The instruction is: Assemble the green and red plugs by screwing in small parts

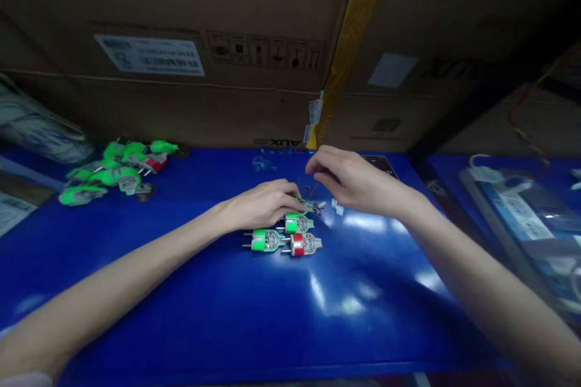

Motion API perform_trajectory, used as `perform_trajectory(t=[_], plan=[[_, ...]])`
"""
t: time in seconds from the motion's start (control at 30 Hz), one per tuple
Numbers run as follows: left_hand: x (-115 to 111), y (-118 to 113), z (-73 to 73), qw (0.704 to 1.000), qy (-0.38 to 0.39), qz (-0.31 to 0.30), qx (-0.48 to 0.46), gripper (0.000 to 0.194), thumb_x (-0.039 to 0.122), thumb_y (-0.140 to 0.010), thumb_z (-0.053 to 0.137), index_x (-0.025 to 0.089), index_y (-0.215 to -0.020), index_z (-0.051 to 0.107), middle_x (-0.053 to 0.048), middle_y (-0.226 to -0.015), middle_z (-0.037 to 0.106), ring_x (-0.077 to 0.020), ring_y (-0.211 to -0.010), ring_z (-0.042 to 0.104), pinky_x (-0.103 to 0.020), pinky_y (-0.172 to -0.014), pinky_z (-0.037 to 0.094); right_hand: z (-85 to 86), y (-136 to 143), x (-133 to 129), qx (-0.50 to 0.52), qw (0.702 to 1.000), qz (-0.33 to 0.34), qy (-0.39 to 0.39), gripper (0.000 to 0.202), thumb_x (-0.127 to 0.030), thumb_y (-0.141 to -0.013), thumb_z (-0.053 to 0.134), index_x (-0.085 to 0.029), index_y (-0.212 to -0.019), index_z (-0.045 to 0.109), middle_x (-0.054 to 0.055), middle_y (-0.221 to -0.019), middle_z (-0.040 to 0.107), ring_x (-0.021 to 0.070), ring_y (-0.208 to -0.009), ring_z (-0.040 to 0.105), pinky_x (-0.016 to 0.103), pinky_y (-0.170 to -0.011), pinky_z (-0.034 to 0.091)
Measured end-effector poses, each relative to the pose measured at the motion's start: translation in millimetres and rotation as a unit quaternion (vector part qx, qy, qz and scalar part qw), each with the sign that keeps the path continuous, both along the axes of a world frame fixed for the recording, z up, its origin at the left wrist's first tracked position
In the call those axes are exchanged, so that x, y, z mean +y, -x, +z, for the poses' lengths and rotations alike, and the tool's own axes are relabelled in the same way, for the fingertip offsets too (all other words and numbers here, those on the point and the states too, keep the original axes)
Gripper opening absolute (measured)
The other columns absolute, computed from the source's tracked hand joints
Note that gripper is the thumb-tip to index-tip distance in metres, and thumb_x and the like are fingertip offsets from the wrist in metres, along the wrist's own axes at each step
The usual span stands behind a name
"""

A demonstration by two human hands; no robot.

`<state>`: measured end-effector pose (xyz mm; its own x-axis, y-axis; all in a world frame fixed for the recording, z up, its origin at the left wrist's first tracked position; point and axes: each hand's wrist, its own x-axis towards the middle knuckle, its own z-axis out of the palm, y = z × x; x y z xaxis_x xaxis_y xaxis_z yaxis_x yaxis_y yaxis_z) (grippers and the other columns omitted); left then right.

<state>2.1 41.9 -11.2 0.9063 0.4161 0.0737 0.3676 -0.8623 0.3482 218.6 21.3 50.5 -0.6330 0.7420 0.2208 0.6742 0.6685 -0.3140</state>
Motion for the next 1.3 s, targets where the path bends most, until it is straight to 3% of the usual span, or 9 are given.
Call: perform_trajectory(t=[0.1, 0.23, 0.3, 0.47, 0.63, 0.8, 0.97, 1.13, 1.3], plan=[[0.5, 0.4, -0.9, 1.0, -0.006, 0.003, -0.008, 0.029, 0.016, -0.096, 0.053, 0.024, -0.116, 0.071, -0.007, -0.112, 0.066, -0.019, -0.105, 0.061, -0.028, -0.093, 0.048, -0.3, 2.4, -0.1, -0.036, 0.997, -0.066, -0.011, 0.014, -0.018, -0.094, 0.046, -0.014, -0.092, 0.06, 0.009, -0.089, 0.062, 0.019, -0.079, 0.056, 0.03, -0.072, 0.041], [1.0, 0.7, -1.0, 1.0, -0.003, 0.001, -0.008, 0.029, 0.015, -0.095, 0.053, 0.023, -0.117, 0.071, -0.007, -0.112, 0.066, -0.0195, -0.104, 0.061, -0.029, -0.093, 0.048, 1.3, 1.8, -1.6, -0.014, 1.0, 0.013, 0.015, 0.015, -0.01, -0.09, 0.047, -0.013, -0.098, 0.058, 0.009, -0.097, 0.06, 0.0173, -0.085, 0.057, 0.028, -0.075, 0.043], [1.1, 0.6, -1.1, 1.0, -0.001, -0.002, -0.006, 0.03, 0.014, -0.095, 0.052, 0.022, -0.117, 0.071, -0.007, -0.113, 0.066, -0.0202, -0.106, 0.061, -0.03, -0.094, 0.048, 1.9, 1.8, -2.7, -0.015, 1.0, 0.021, 0.017, 0.016, -0.008, -0.089, 0.046, -0.013, -0.097, 0.058, 0.008, -0.096, 0.06, 0.0167, -0.084, 0.057, 0.027, -0.075, 0.043], [1.2, 0.7, -2.8, 1.0, -0.013, -0.005, -0.01, 0.032, 0.013, -0.095, 0.051, 0.024, -0.117, 0.071, -0.007, -0.112, 0.066, -0.0194, -0.105, 0.061, -0.029, -0.093, 0.048, 3.5, 3.9, -6.6, -0.077, 0.994, -0.082, 0.002, 0.018, -0.021, -0.096, 0.044, -0.013, -0.093, 0.06, 0.01, -0.091, 0.062, 0.0205, -0.081, 0.058, 0.032, -0.074, 0.043], [0.7, 1.1, -2.7, 1.0, -0.009, -0.005, -0.01, 0.03, 0.014, -0.095, 0.052, 0.023, -0.116, 0.071, -0.007, -0.113, 0.065, -0.0205, -0.107, 0.06, -0.032, -0.095, 0.048, 7.1, 5.7, -9.1, -0.036, 0.999, 0.012, 0.02, 0.017, -0.008, -0.091, 0.045, -0.014, -0.102, 0.058, 0.009, -0.101, 0.061, 0.0178, -0.086, 0.058, 0.028, -0.076, 0.044], [0.3, 1.0, -2.7, 1.0, -0.019, -0.007, -0.011, 0.033, 0.01, -0.093, 0.052, 0.024, -0.115, 0.072, -0.007, -0.112, 0.066, -0.0188, -0.105, 0.06, -0.029, -0.094, 0.048, 7.6, 8.3, -8.3, -0.081, 0.994, -0.078, 0.006, 0.016, -0.02, -0.096, 0.045, -0.014, -0.091, 0.059, 0.01, -0.09, 0.061, 0.0202, -0.079, 0.057, 0.032, -0.071, 0.042], [-0.1, 0.7, -2.8, 1.0, -0.022, -0.004, -0.008, 0.033, 0.012, -0.093, 0.052, 0.025, -0.117, 0.071, -0.007, -0.112, 0.065, -0.0197, -0.105, 0.06, -0.03, -0.093, 0.047, 7.6, 3.1, -5.6, -0.033, 0.998, 0.036, 0.024, 0.015, -0.009, -0.092, 0.046, -0.018, -0.095, 0.057, 0.007, -0.096, 0.061, 0.0174, -0.084, 0.057, 0.029, -0.076, 0.044], [-0.4, 0.3, -2.7, 1.0, -0.025, -0.004, -0.007, 0.032, 0.012, -0.094, 0.052, 0.024, -0.116, 0.071, -0.007, -0.111, 0.065, -0.0193, -0.104, 0.06, -0.029, -0.092, 0.048, 8.0, 4.9, -6.5, -0.087, 0.993, -0.076, 0.007, 0.016, -0.02, -0.097, 0.044, -0.014, -0.091, 0.058, 0.01, -0.09, 0.061, 0.0195, -0.079, 0.058, 0.03, -0.071, 0.042], [-0.6, 1.7, -3.9, 1.0, -0.018, 0.0, -0.024, 0.031, 0.012, -0.094, 0.051, 0.023, -0.114, 0.072, -0.007, -0.111, 0.065, -0.0196, -0.104, 0.06, -0.031, -0.093, 0.048, 7.1, 2.7, -6.8, -0.041, 0.998, 0.03, 0.024, 0.017, -0.008, -0.091, 0.045, -0.016, -0.101, 0.056, 0.01, -0.102, 0.06, 0.0182, -0.088, 0.057, 0.028, -0.077, 0.045]])
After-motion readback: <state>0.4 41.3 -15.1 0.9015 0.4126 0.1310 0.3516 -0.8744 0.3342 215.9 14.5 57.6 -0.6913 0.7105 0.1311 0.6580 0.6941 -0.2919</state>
